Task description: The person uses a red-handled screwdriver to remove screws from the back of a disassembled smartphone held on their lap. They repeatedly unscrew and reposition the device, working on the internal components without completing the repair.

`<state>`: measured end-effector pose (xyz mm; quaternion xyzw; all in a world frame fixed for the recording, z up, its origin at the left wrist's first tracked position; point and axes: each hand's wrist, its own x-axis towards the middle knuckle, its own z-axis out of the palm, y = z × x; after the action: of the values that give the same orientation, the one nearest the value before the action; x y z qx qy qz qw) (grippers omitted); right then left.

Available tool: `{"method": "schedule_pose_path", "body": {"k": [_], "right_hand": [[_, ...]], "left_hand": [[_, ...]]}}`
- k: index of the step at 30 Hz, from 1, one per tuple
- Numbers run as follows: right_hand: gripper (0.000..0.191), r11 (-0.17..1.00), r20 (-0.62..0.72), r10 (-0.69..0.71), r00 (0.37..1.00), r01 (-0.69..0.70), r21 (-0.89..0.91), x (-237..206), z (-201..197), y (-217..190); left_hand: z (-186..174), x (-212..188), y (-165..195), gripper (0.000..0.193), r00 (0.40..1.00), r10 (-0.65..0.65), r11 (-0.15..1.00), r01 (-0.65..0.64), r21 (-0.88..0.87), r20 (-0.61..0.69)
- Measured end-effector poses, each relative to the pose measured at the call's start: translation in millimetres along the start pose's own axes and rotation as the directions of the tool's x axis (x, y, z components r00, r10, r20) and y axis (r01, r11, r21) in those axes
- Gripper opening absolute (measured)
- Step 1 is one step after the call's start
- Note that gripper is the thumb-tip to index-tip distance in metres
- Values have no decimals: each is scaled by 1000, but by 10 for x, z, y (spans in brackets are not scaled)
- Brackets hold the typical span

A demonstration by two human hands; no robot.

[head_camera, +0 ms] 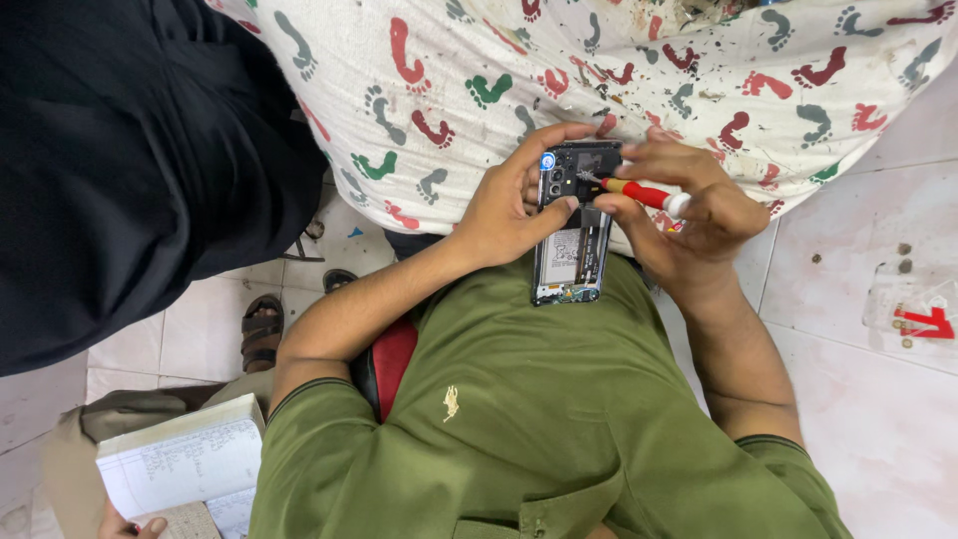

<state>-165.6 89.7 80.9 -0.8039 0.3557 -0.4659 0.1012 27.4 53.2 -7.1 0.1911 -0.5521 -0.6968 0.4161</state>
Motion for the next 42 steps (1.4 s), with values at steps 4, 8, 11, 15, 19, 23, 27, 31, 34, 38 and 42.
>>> {"method": "schedule_pose_path", "body": {"k": [4, 8, 11, 15, 19, 23, 27, 31, 34, 38, 42], "right_hand": [[56, 994, 72, 106, 992, -106, -5, 1, 0, -82], [61, 991, 52, 130, 990, -130, -16, -47, 29, -109], [56, 986, 68, 159, 985, -155, -58, -76, 77, -113], [59, 986, 12, 31, 999, -28, -167, -66, 79, -112], [53, 981, 63, 183, 981, -178, -79, -54, 12, -115], [61, 976, 56, 70, 996, -56, -212, -79, 12, -42], [59, 988, 27, 133, 991, -131, -80, -154, 20, 64], [59, 962, -191, 260, 946, -238, 132, -267, -13, 102], [60, 942, -226, 305, 925, -257, 217, -330, -36, 94], [60, 938, -220, 310, 925, -261, 226, -355, -33, 67], [57, 961, -162, 256, 953, -233, 147, -355, -28, 37]], "left_hand": [[8, -7, -41, 64, 994, 105, 990, -108, -90, -32], [-2, -21, -48, 63, 998, 28, 999, -30, -41, -53], [-26, -9, -37, 65, 997, -38, 999, 35, -34, -73], [-11, 6, -53, 63, 997, 72, 994, -75, -85, -35], [-11, -9, -53, 63, 998, 55, 997, -57, -53, -39], [-1, -7, 5, 64, 997, 63, 998, -64, -19, -46], [5, 4, 105, 64, 994, 92, 991, -87, 99, -50], [28, 7, 168, 50, 968, 245, 951, -228, 211, -56], [48, -26, 181, 30, 981, 113, 931, -48, 363, -160], [51, -29, 164, 18, 958, 238, 905, -159, 394, -162], [32, -41, 120, 14, 951, 276, 886, -194, 421, -142]]}}
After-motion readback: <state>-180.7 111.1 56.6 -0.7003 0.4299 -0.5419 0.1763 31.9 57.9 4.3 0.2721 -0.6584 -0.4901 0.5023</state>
